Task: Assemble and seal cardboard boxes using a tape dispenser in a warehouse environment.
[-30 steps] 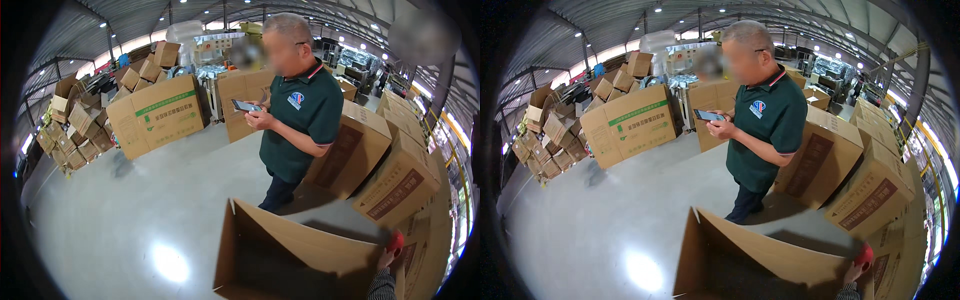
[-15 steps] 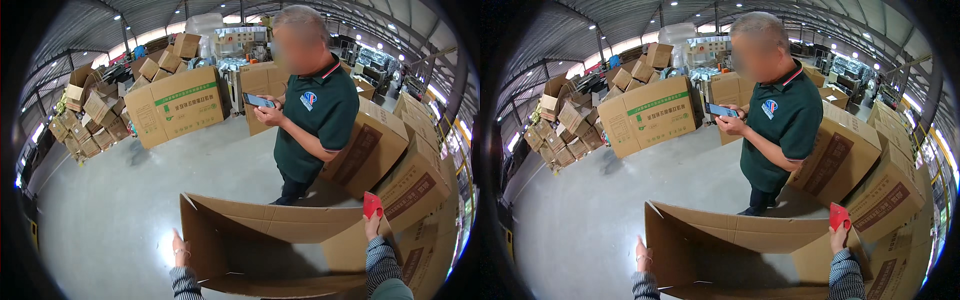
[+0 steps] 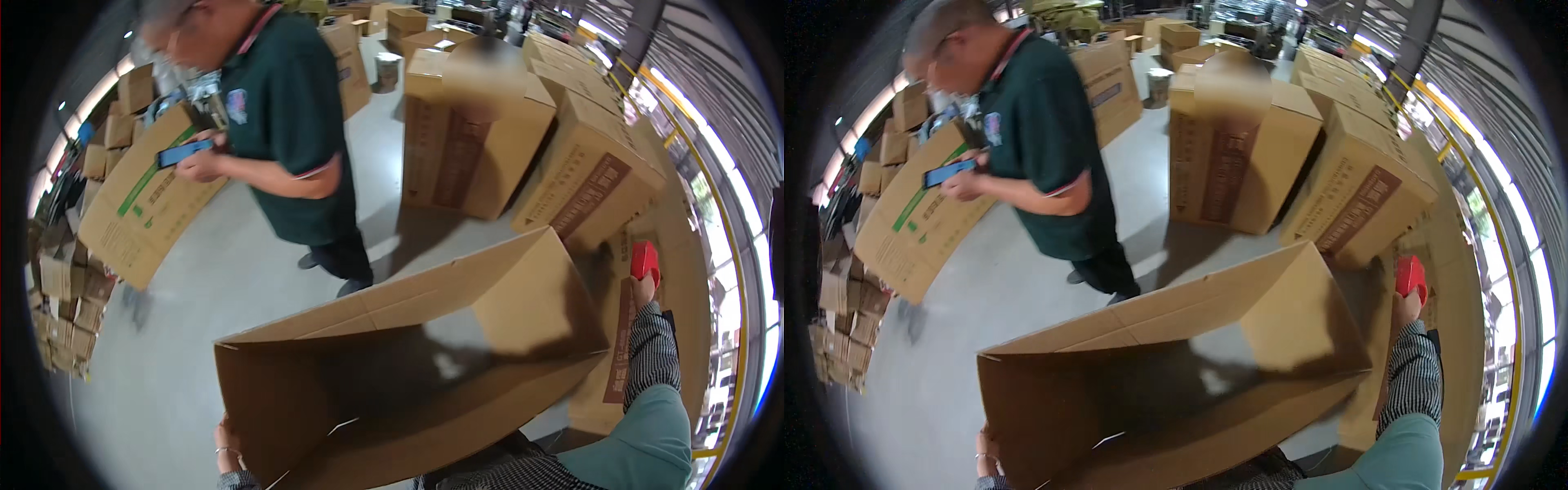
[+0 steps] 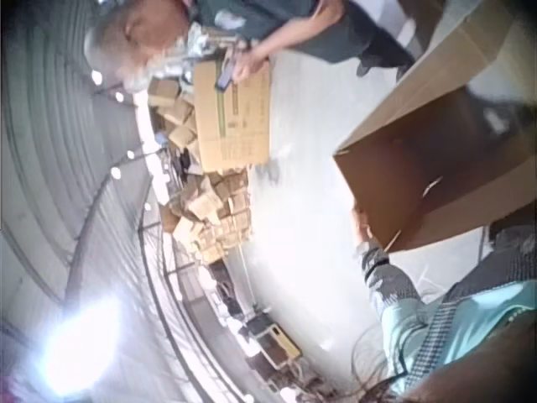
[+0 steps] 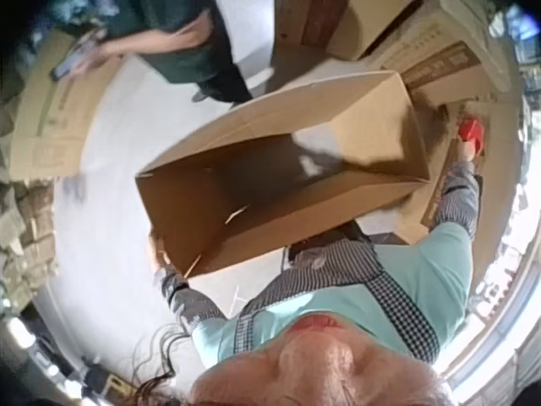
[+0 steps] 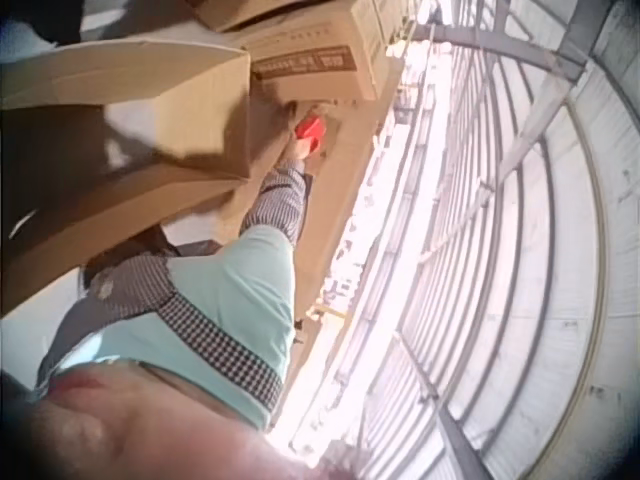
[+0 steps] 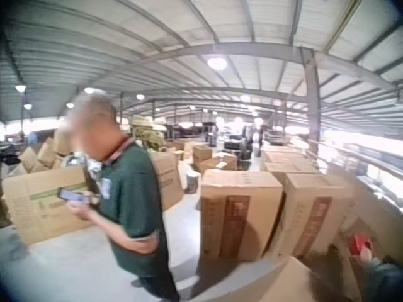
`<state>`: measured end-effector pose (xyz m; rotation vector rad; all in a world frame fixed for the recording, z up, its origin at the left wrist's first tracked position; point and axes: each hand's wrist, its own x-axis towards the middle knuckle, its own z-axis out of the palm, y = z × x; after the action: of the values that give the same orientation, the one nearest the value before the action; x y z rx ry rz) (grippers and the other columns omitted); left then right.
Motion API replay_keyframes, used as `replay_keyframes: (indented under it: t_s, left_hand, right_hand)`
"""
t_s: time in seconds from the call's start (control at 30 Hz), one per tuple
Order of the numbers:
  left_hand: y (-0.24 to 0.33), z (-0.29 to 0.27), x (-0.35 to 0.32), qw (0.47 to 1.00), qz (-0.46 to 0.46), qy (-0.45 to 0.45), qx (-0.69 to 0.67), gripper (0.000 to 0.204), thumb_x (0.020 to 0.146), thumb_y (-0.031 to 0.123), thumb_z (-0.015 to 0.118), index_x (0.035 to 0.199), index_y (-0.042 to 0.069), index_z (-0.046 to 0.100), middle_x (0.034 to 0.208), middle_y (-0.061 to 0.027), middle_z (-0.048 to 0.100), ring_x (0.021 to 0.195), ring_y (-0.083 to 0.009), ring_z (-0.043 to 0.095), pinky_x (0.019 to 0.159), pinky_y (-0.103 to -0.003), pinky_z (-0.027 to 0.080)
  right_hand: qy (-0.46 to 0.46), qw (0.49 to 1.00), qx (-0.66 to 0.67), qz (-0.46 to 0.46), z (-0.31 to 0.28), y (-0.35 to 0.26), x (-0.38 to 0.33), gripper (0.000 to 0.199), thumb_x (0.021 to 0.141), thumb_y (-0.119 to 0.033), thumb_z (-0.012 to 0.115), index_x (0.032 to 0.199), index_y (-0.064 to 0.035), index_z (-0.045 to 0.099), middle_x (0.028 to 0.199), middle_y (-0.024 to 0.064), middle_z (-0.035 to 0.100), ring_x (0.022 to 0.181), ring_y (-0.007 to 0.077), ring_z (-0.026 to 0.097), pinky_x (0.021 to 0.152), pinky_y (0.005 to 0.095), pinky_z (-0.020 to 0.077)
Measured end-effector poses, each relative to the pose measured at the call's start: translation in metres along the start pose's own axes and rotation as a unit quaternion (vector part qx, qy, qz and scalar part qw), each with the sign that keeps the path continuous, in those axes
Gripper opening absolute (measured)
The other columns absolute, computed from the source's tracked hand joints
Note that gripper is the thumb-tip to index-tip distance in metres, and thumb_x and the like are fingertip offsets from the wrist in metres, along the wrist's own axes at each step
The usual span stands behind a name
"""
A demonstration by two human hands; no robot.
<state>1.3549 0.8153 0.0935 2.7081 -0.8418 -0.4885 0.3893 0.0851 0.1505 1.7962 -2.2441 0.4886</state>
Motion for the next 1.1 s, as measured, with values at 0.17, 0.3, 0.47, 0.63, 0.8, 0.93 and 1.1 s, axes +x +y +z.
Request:
replay_keyframes:
  t_s: [0.17,0.3,0.47,0.63,0.8,0.93,1.1]
  left_hand:
    - [-0.097,0.038,0.002,0.926,-0.136,0.133,-0.327,0.048,0.082,0.003,0.061,0.13,0.007,0.058,0.114,-0.017,0.068,0.105,-0.0306,0.066,0.081,-0.038,0.055]
    - [0.044,0.138,0.004,0.962,-0.012,0.154,0.224,0.047,0.089,0.012,0.053,0.136,0.012,0.052,0.114,-0.0145,0.065,0.098,-0.0289,0.063,0.082,-0.037,0.053]
    - [0.081,0.212,-0.017,0.833,0.198,0.354,0.376,0.047,0.098,0.023,0.044,0.144,0.019,0.044,0.113,-0.0114,0.062,0.089,-0.0268,0.058,0.083,-0.036,0.05]
    - [0.194,0.259,-0.04,0.971,-0.148,-0.072,0.173,0.082,0.088,0.048,0.064,0.153,0.016,0.026,0.145,-0.0142,0.044,0.122,-0.0349,0.05,0.102,-0.045,0.044]
    - [0.202,0.279,-0.056,0.977,-0.088,-0.175,0.08,0.082,0.091,0.05,0.059,0.151,0.006,0.025,0.152,-0.0249,0.031,0.139,-0.0399,0.035,0.104,-0.051,0.041]
    - [0.208,0.252,-0.049,0.972,-0.09,-0.212,0.043,0.068,0.089,0.038,0.063,0.143,0.004,0.038,0.135,-0.0204,0.046,0.121,-0.0339,0.047,0.096,-0.044,0.046]
    - [0.147,0.191,-0.084,0.97,-0.063,-0.14,-0.186,0.051,0.088,0.022,0.067,0.132,0.0,0.053,0.112,-0.0149,0.065,0.1,-0.0263,0.063,0.087,-0.035,0.051]
  right_hand:
    - [-0.277,0.847,0.452,0.022,0.039,-0.044,-0.011,0.035,0.086,-0.005,0.066,0.119,-0.0016,0.054,0.09,0.0072,0.065,0.08,0.0176,0.063,0.068,0.0344,0.0526]
    - [-0.492,0.824,0.193,-0.204,-0.021,-0.142,-0.112,0.046,0.083,-0.022,0.07,0.124,-0.004,0.058,0.114,0.0099,0.066,0.099,0.0213,0.063,0.089,0.0373,0.0501]
    - [-0.433,0.722,0.052,-0.538,0.262,-0.099,-0.24,0.02,0.093,-0.014,0.049,0.1,-0.0004,0.062,0.093,0.0129,0.067,0.095,0.0306,0.063,0.087,0.0414,0.0482]
    - [-0.468,0.571,0.055,-0.672,0.211,-0.211,-0.257,0.021,0.095,-0.017,0.042,0.094,-0.0036,0.058,0.088,0.0123,0.064,0.091,0.0294,0.06,0.096,0.042,0.0422]
    - [-0.169,0.693,0.397,-0.578,0.007,-0.4,-0.177,0.037,0.089,-0.017,0.054,0.119,0.0046,0.051,0.134,0.025,0.051,0.125,0.0374,0.048,0.115,0.0505,0.0269]
    - [-0.138,0.799,0.372,-0.452,0.018,-0.497,-0.108,0.038,0.083,-0.019,0.069,0.108,0.0014,0.05,0.099,0.0227,0.064,0.098,0.0392,0.058,0.089,0.0487,0.0419]
    - [-0.38,0.708,0.27,-0.53,0.035,-0.481,-0.19,0.046,0.08,-0.025,0.075,0.113,-0.0004,0.054,0.103,0.0221,0.062,0.107,0.0383,0.055,0.093,0.0479,0.0436]
